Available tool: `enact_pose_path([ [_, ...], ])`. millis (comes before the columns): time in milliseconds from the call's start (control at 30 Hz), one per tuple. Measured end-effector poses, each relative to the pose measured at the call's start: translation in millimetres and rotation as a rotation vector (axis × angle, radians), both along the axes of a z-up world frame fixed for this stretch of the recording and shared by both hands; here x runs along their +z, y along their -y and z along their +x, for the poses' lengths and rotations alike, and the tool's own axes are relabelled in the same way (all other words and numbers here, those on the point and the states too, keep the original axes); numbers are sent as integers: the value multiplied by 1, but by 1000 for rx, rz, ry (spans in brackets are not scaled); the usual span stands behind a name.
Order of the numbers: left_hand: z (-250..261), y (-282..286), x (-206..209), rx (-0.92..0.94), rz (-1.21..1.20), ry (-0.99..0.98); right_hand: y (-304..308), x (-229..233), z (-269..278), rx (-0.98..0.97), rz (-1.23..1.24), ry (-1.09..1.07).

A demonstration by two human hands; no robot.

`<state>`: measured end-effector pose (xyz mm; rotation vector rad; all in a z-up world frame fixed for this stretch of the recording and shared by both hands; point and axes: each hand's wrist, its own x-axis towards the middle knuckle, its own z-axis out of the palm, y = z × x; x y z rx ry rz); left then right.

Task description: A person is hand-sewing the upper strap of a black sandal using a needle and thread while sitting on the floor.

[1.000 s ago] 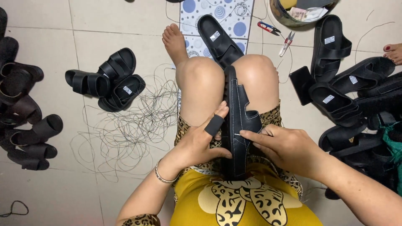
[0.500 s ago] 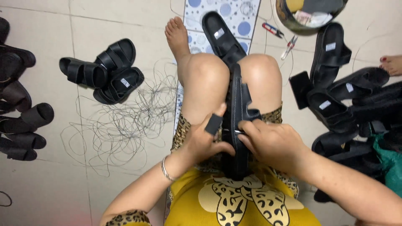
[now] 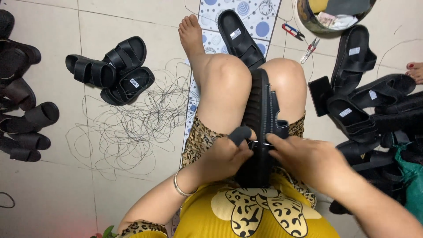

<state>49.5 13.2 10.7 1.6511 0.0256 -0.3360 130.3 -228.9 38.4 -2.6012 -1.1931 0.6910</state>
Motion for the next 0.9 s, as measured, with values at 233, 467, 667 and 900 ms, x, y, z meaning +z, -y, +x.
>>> enact_pose_path([
  [233,-16,-35,-16,339,-37,-23,65,26,19,-216,-116,-306],
  [467,1,-62,28,477,757,247,58,1,9,-691,529,-361],
  [667,-4,10,36,-201,311,406,-5,-17,-5,-280,444,-200],
  [900,0,60,4,-266,988,787,5,-36,12,-575,710,-950],
])
